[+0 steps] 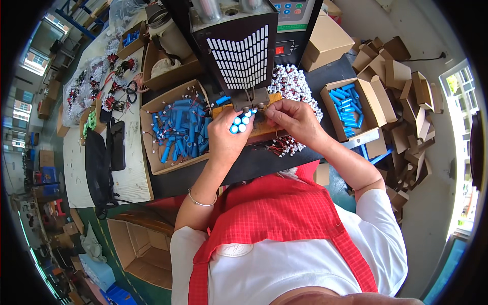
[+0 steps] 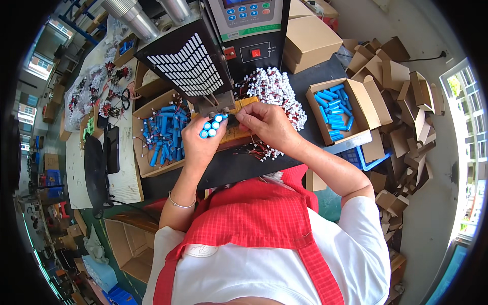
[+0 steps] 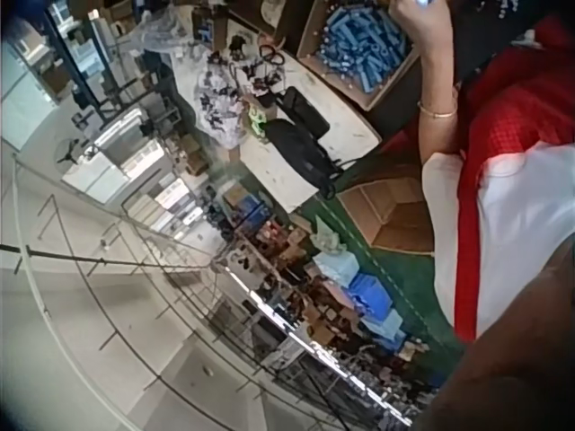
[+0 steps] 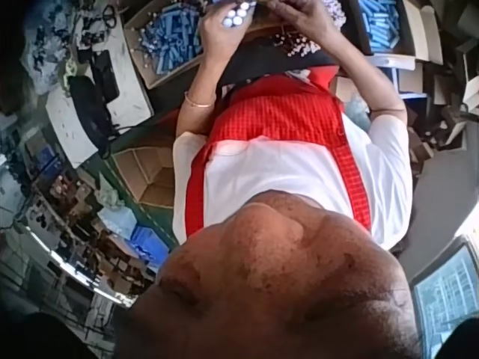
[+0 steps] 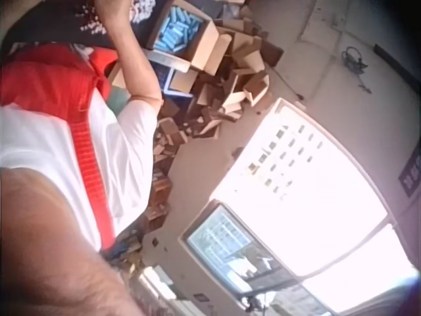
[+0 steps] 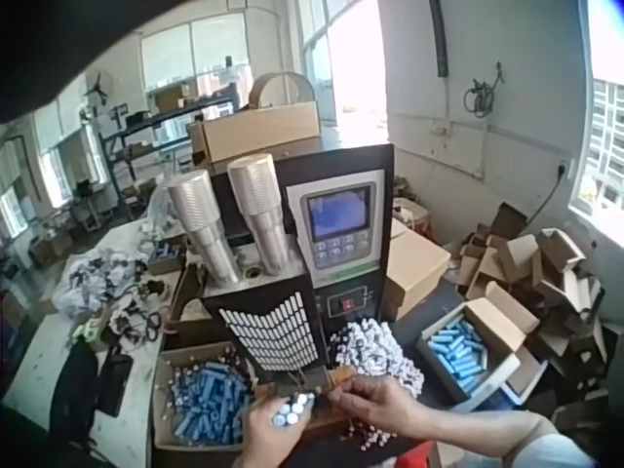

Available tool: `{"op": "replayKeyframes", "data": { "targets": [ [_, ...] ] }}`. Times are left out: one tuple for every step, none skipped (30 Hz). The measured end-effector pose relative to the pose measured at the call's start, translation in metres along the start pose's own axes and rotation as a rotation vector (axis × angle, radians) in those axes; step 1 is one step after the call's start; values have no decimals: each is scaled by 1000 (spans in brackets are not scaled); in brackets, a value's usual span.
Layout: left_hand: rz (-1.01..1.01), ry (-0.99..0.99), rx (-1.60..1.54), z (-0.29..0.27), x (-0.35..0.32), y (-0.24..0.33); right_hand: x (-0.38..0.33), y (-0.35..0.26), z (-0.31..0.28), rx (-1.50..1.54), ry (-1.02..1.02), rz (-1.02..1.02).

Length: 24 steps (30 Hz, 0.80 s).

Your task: The person assembles battery packs by picking up battery cells and wire connectors, aligning them, and welding the wires to the battery terminals using a spot welding machine.

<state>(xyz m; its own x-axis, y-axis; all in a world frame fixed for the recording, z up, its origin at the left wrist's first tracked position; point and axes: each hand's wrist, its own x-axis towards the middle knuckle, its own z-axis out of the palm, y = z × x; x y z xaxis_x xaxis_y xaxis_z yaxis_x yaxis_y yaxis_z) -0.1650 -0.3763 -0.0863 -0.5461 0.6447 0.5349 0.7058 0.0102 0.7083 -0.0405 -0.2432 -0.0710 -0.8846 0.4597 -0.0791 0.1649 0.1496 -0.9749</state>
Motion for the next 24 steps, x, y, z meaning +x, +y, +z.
{"op": "replayKeyframes", "data": {
  "targets": [
    [-15, 6, 6, 0, -1, 1, 0, -2, 0, -43, -14, -13],
    [-13, 5, 6, 0, -1, 1, 1, -1, 0, -42, -12, -13],
    [-16, 5, 7, 1, -2, 0, 2, 0, 1, -38, -26, -43],
    [-19, 6, 9, 1, -2, -1, 3, 1, 2, -33, -40, -74],
    [-20, 6, 10, 1, -2, -1, 3, 0, 2, -33, -42, -75],
    [-26, 6, 10, 1, -1, -1, 4, -2, 2, -33, -51, -57],
    [-32, 6, 10, 0, -1, -2, 4, -3, 2, -33, -60, -39],
    [-32, 9, 12, 1, -2, -3, 4, -2, 2, -34, -62, -42],
    [-13, 28, 19, 3, -3, -7, 3, -1, 1, -19, -61, -26],
    [5, 46, 26, 3, -4, -8, 3, 1, 0, -3, -61, -10],
    [5, 47, 29, 3, -4, -8, 2, -1, -1, 21, -77, -13],
    [-1, 41, 28, 3, -4, -7, 2, -2, -2, 23, -79, -15],
    [-7, 35, 28, 3, -4, -6, 0, -3, -3, 36, -82, -14],
    [-10, 30, 22, 3, -4, -8, 0, -2, -3, 50, -86, -13],
    [-7, 31, 17, 4, -4, -9, -1, -2, -3, 26, -83, -14],
    [-5, 32, 11, 4, -5, -9, -1, -2, -3, 30, -87, -17],
    [-19, 18, 3, 3, -4, -7, -2, -1, -4, 19, -86, -23],
    [-20, 17, 4, 3, -5, -7, -2, -1, -4, 7, -86, -28],
    [-10, 28, 10, 3, -6, -7, -3, -2, -4, 16, -91, -25],
    [0, 41, 16, 4, -6, -8, -3, -3, -4, 16, -91, -25],
    [0, 40, 15, 4, -6, -9, -3, -3, -3, 15, -98, -23],
    [9, 44, 17, 4, -7, -10, -3, -3, -3, 14, -104, -21],
    [18, 46, 19, 4, -8, -10, -4, -2, -3, 15, -102, -19],
    [17, 43, 17, 4, -8, -10, -3, -1, -3, 29, -97, -22]
  ]
}}
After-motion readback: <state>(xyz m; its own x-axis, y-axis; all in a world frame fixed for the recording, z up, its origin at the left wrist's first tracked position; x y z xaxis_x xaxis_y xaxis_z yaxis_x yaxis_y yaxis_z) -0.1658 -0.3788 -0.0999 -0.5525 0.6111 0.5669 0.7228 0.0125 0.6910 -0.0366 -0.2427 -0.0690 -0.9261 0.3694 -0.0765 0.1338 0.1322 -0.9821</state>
